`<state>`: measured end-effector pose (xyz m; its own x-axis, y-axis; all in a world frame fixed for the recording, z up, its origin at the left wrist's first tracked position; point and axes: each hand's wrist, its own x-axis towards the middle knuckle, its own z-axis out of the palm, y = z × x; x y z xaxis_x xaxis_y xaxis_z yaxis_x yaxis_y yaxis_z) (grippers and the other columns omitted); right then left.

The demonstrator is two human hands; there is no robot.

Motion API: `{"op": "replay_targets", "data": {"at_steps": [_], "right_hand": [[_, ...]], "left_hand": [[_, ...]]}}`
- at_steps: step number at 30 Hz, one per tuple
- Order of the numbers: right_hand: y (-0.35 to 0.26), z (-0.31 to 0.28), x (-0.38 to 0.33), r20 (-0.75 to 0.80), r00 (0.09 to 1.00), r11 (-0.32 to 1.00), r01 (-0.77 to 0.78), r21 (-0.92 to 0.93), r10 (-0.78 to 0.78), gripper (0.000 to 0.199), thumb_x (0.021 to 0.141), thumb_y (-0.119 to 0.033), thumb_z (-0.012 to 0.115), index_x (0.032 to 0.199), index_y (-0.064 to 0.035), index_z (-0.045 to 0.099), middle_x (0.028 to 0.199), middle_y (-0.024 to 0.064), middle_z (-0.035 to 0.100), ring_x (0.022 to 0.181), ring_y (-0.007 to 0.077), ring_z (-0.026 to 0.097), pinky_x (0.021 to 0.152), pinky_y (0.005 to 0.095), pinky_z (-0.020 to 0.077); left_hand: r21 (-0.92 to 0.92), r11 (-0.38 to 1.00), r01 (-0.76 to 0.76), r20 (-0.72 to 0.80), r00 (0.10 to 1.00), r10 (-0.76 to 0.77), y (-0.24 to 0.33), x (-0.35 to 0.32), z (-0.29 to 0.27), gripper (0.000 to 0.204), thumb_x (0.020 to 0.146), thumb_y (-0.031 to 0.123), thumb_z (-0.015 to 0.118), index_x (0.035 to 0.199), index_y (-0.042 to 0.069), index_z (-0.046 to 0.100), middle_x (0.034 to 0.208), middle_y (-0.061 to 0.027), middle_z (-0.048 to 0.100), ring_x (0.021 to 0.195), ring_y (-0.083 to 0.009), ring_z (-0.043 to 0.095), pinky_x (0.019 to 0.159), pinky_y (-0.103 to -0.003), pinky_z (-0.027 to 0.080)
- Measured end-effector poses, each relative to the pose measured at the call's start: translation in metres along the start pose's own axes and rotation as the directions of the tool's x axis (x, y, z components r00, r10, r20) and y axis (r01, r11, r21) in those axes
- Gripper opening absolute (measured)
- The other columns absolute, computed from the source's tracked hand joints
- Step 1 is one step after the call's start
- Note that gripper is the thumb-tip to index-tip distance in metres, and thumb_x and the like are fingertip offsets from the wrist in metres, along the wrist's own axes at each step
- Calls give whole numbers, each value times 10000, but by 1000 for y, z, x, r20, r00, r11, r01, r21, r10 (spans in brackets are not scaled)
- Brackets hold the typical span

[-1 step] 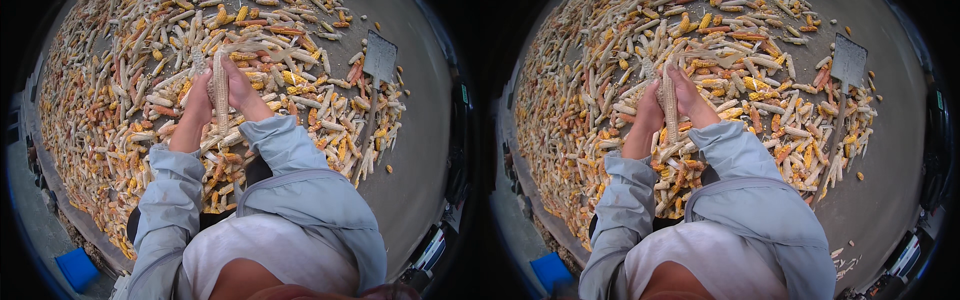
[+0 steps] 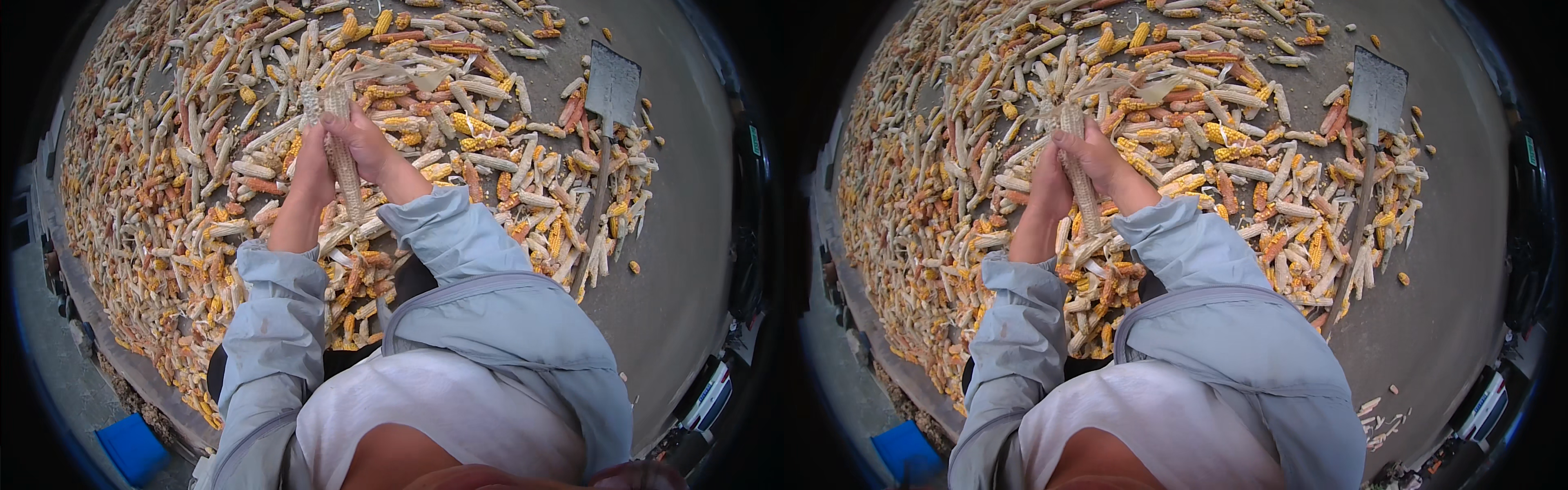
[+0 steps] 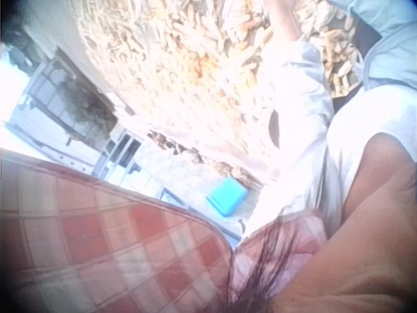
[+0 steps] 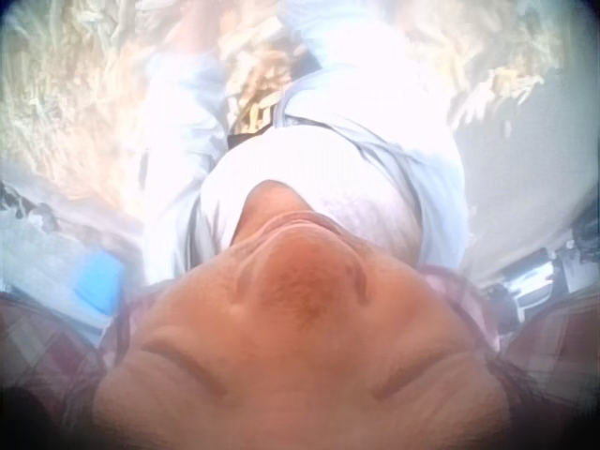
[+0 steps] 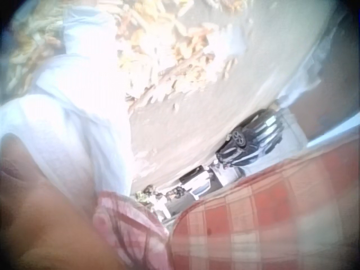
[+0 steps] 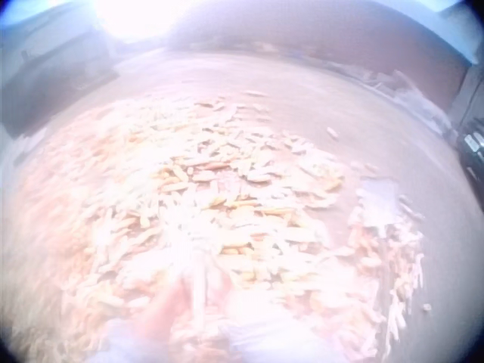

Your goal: The person repeatedly picks up dried corn cobs from a large pile on the ground and removes the kernels by hand. The person holds each cob with both hands and rubs or pulls the kernels off, then drops the cob back onto the pile. The process continues throughout the clip with no tools used.

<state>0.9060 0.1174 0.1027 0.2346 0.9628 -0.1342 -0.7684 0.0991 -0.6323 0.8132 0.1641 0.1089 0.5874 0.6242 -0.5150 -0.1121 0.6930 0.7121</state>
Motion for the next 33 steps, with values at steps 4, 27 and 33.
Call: {"op": "replay_targets", "data": {"at_steps": [4,27,33], "right_hand": [[-5,3,-5,-32,999,971,-18,-239,11,602,733,-154,701,1217,34,396,1033,140,572,888,198,556,796,316,466],[-116,-143,-743,-716,-649,649,434,-625,-257,594,941,-419,375,1352,-24,209,1306,244,405,1118,339,513,849,423,466],[-129,-186,-506,-914,-59,869,291,-401,-402,368,922,-279,480,1199,-42,434,1114,125,555,930,197,573,734,337,475]], "left_hand": [[377,922,93,-87,994,-65,9,-23,-11,543,930,489,328,1315,107,332,1294,-81,394,1191,-227,393,833,-461,450],[895,-447,-6,-37,995,-88,57,123,-223,488,798,266,577,1204,3,516,1187,-236,529,1084,-384,493,924,-424,386],[837,-444,-320,247,945,-215,8,138,-164,493,845,217,575,1251,-35,453,1260,-219,477,1157,-341,455,964,-386,356]]}}
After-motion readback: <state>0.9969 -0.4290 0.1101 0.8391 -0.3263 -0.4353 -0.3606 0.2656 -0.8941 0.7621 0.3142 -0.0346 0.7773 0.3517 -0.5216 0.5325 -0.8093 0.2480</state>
